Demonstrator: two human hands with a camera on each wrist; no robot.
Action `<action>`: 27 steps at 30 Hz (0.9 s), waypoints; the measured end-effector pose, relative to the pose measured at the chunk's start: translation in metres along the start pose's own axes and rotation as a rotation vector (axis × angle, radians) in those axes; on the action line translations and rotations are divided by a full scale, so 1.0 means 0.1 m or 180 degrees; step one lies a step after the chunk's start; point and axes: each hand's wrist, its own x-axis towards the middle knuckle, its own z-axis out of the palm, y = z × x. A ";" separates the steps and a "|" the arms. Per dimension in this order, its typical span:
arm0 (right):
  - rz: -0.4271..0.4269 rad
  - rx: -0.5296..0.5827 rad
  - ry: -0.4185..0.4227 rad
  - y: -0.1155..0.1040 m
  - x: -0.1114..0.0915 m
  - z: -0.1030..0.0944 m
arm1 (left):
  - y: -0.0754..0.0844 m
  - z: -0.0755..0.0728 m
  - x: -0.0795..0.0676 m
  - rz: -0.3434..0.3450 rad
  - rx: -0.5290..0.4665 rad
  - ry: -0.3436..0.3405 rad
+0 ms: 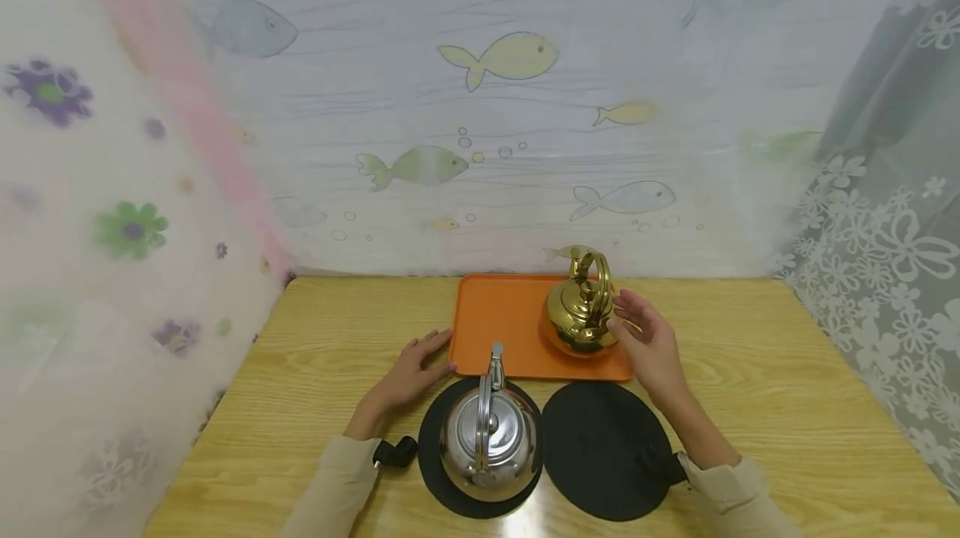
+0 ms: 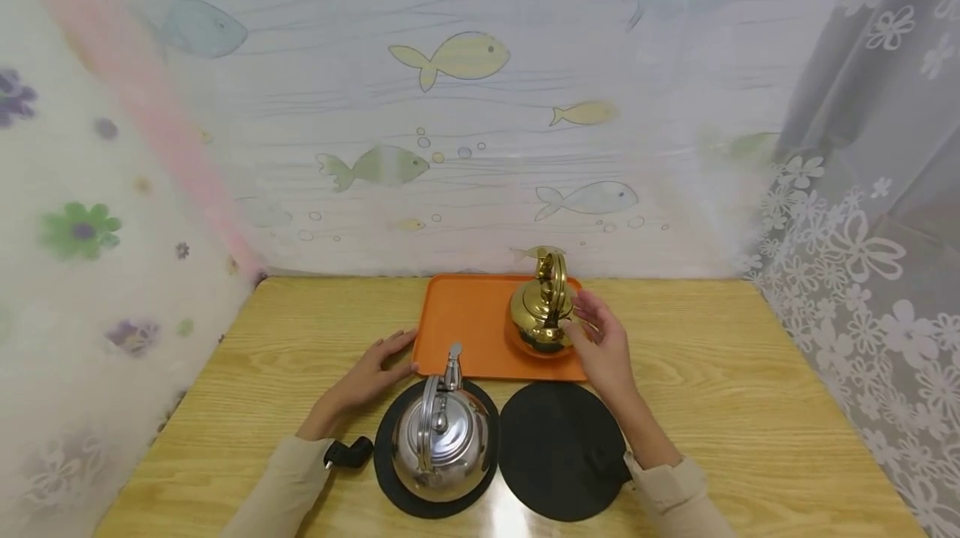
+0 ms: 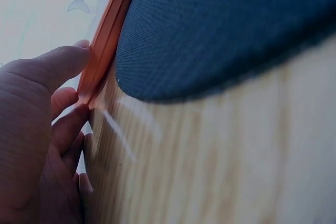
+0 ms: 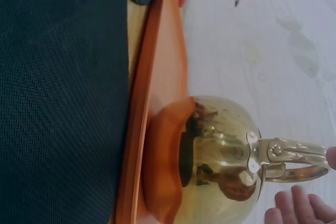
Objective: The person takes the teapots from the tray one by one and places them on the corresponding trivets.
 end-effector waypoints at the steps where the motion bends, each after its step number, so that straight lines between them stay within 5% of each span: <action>1: -0.0037 0.0049 -0.0003 0.01 0.01 0.01 | 0.00 0.00 0.00 -0.0030 -0.0010 0.0004; 17: 0.0115 0.0342 -0.0072 0.08 0.16 0.12 | 0.00 0.01 -0.02 -0.0082 -0.0076 0.0072; 27: -0.0053 0.0699 -0.0289 0.06 0.25 0.20 | 0.02 0.00 -0.02 -0.0186 -0.0139 0.0061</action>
